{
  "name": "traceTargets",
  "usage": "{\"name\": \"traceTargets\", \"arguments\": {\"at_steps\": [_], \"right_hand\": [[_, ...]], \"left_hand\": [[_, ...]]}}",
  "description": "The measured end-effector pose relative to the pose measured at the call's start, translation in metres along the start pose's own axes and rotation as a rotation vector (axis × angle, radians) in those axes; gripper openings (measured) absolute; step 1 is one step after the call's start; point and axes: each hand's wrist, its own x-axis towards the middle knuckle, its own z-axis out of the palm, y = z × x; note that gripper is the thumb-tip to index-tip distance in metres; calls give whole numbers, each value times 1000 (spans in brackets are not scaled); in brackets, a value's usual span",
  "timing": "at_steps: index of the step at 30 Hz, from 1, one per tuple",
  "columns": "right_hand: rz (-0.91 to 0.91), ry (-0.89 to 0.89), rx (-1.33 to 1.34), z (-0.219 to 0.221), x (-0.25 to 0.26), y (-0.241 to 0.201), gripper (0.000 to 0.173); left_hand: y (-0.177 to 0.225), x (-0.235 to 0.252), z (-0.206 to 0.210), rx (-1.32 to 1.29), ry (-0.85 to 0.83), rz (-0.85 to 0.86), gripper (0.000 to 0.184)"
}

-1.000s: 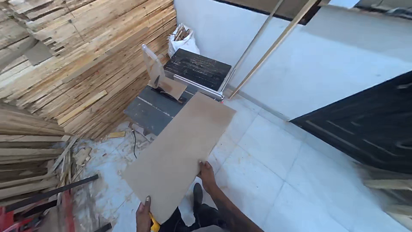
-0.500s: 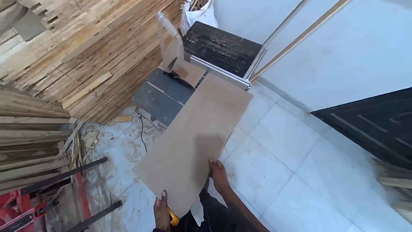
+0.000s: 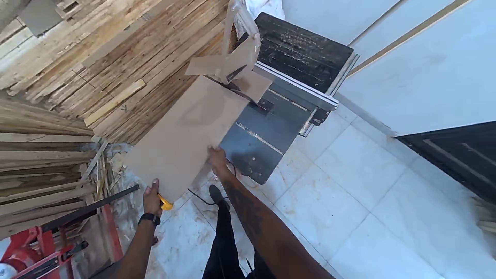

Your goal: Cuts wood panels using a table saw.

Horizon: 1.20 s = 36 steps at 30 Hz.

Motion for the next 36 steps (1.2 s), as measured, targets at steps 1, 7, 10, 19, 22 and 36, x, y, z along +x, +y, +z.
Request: {"name": "traceTargets", "arguments": {"at_steps": [1,7,10,19,22,36], "right_hand": [[-35,-36,-18,1,-20,-26,50],[-218,-127,118,-16,-20,73,37],[-223,-35,242,-113,-81,122,34],[-159,179,444,-353,-99,184,39],[-145,289,428,-343,-99,186,43],[-138,555,328,-262,-122,196,37]], "left_hand": [[5,-5,-5,-33,4,13,55],[-38,-136,-61,37,-2,-41,56],[-78,-200,-70,31,-299,-70,30],[-157,-256,93,159,-699,-24,28],[-158,-259,143,192,-708,-46,30],[-145,-235,168,171,-643,-149,37]]}}
